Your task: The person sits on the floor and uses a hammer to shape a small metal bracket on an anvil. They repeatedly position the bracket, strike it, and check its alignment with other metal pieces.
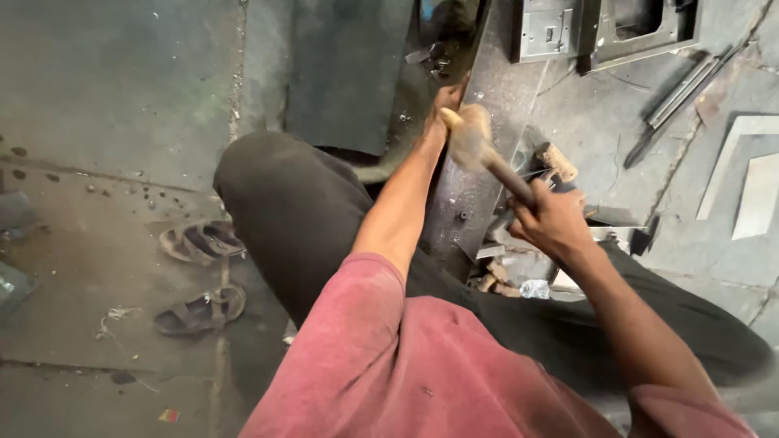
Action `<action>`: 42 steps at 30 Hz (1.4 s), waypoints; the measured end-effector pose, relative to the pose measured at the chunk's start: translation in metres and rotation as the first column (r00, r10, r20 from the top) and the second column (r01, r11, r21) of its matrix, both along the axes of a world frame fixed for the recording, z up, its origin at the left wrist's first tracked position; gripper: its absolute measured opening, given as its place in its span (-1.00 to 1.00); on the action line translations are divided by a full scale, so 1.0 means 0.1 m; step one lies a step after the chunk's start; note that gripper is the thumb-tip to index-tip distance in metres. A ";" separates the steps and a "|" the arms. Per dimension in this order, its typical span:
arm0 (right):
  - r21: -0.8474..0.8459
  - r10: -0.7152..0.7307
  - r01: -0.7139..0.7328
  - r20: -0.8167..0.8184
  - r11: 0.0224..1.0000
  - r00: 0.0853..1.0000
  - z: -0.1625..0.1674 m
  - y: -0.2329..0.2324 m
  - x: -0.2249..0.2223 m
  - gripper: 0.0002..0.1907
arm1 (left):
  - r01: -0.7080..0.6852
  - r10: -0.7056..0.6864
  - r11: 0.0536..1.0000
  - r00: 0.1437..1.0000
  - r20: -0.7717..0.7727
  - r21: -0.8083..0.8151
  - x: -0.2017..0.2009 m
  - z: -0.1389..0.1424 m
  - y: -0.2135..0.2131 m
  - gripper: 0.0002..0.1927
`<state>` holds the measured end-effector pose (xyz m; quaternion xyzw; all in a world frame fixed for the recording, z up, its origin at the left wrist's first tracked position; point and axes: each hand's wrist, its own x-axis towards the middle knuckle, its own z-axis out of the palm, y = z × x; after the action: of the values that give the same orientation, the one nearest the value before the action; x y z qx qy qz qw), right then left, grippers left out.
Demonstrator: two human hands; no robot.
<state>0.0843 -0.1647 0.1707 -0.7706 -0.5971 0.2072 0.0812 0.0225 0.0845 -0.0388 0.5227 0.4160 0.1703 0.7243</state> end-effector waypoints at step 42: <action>-0.364 -0.137 0.821 -0.931 0.439 -0.339 -0.62 0.97 0.08 -0.86 | 0.059 0.416 0.795 0.670 0.614 -0.603 0.26 0.99 0.24 -0.71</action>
<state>0.0920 -0.0674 0.1091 -0.5146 0.0522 0.4366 0.7361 0.0489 0.1082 0.0605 0.1216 0.1801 0.3013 0.9284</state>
